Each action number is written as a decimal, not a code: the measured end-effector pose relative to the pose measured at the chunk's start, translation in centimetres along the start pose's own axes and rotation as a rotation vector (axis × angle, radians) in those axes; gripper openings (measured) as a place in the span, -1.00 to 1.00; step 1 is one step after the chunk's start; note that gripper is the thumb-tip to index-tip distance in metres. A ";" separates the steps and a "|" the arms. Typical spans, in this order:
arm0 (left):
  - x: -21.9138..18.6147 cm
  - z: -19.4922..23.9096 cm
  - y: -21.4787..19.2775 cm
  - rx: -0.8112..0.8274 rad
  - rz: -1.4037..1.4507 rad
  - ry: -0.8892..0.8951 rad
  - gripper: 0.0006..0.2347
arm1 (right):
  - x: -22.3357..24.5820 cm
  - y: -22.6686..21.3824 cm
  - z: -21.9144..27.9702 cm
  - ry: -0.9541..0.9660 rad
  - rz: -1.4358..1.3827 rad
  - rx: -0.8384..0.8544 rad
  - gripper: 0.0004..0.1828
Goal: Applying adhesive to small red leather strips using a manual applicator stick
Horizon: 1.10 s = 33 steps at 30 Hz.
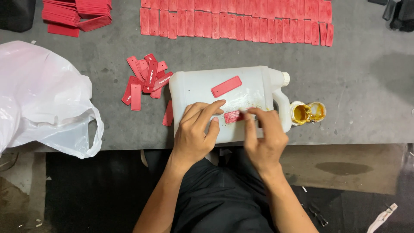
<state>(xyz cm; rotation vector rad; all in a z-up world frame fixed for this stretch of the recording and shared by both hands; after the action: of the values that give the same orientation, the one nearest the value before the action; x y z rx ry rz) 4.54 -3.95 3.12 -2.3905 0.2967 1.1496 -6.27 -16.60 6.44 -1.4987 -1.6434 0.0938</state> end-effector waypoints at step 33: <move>-0.3 -0.4 0.0 0.040 0.041 -0.052 -0.70 | 3.4 -0.1 3.3 -0.118 -0.226 -0.059 -0.94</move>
<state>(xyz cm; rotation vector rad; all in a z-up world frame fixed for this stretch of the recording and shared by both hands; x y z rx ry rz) 4.60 -4.14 3.53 -2.3254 0.3502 1.2113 -8.02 -12.18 6.30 -1.3628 -1.9142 0.0090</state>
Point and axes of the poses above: each hand's wrist, its own z-axis away from the middle knuckle, its own y-axis out of the palm, x = y × z, the point moved 7 cm from there along -z, towards the middle knuckle, and after that the axes turned 4 degrees about -x, right-handed, at the moved point
